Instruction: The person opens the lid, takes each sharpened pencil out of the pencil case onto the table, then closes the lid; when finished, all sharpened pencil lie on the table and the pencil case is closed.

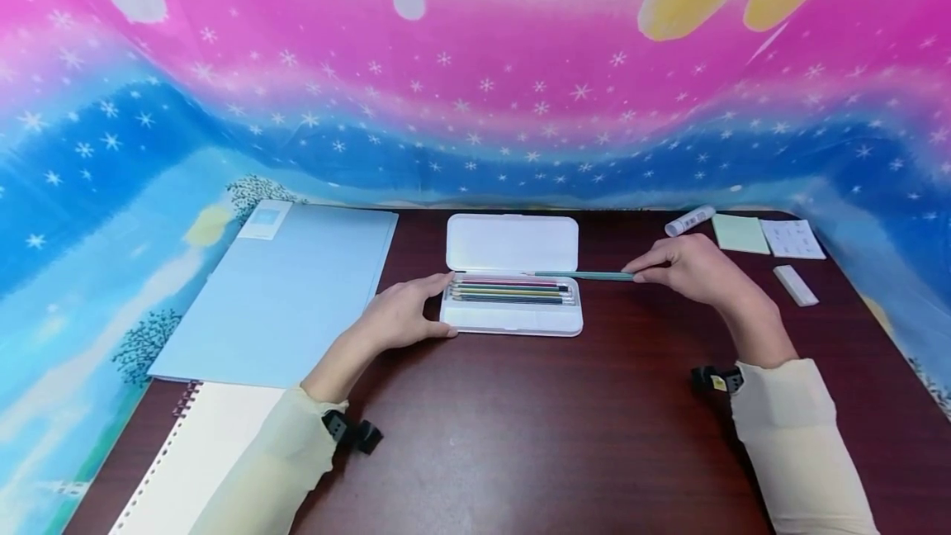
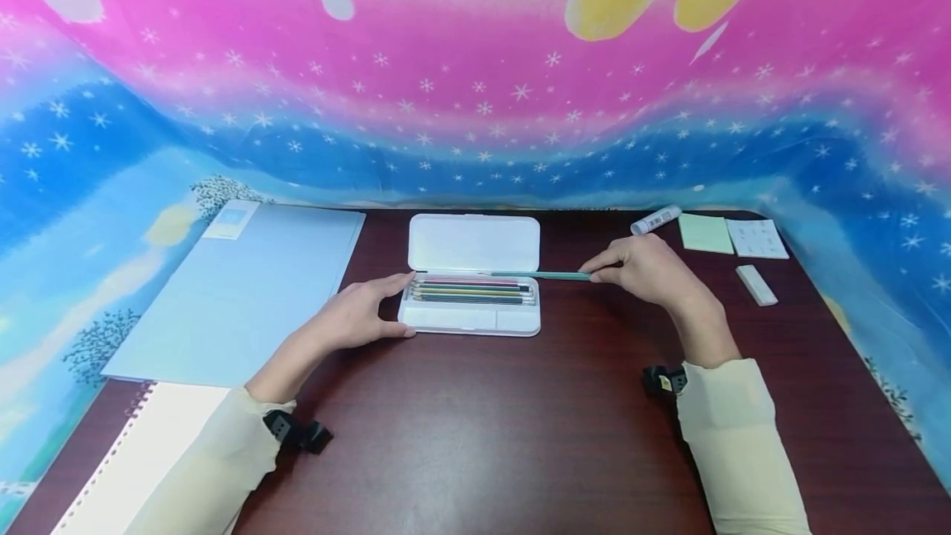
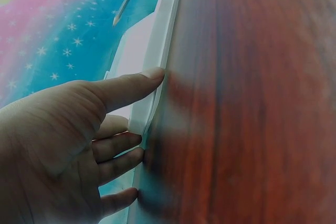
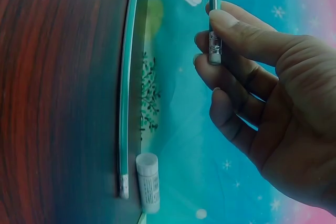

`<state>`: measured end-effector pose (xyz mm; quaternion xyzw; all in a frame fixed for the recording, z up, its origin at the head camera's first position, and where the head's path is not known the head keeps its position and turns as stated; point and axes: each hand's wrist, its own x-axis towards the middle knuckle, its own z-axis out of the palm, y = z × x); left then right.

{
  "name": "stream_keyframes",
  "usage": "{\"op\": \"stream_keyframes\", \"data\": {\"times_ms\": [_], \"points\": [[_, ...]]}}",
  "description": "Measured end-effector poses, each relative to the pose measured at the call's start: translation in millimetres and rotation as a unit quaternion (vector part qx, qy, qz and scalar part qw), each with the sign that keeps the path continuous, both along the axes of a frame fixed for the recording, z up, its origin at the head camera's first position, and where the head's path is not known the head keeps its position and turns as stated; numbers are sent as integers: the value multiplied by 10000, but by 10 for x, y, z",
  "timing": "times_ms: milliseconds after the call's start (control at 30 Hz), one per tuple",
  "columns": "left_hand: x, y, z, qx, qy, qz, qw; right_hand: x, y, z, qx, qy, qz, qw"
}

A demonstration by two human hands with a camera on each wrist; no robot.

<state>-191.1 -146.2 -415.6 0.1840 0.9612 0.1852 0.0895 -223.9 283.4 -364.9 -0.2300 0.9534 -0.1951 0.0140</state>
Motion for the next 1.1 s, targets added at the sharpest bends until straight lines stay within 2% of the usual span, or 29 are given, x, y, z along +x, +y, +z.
{"op": "stream_keyframes", "data": {"times_ms": [133,300,667,900,1100], "points": [[-12,-3,-4,-4,-1,-39,10000,22,60,33,-21,-248,-168,9995],[-13,-10,7,11,12,-29,10000,43,184,48,-53,-147,-227,9996],[5,-12,8,-11,-66,13,10000,65,542,-172,-10,-417,-590,9974],[8,-17,15,9,-7,30,10000,31,718,-196,35,-508,-722,9961],[22,-18,8,22,-37,32,10000,32,789,-254,82,-774,-754,9941]]}}
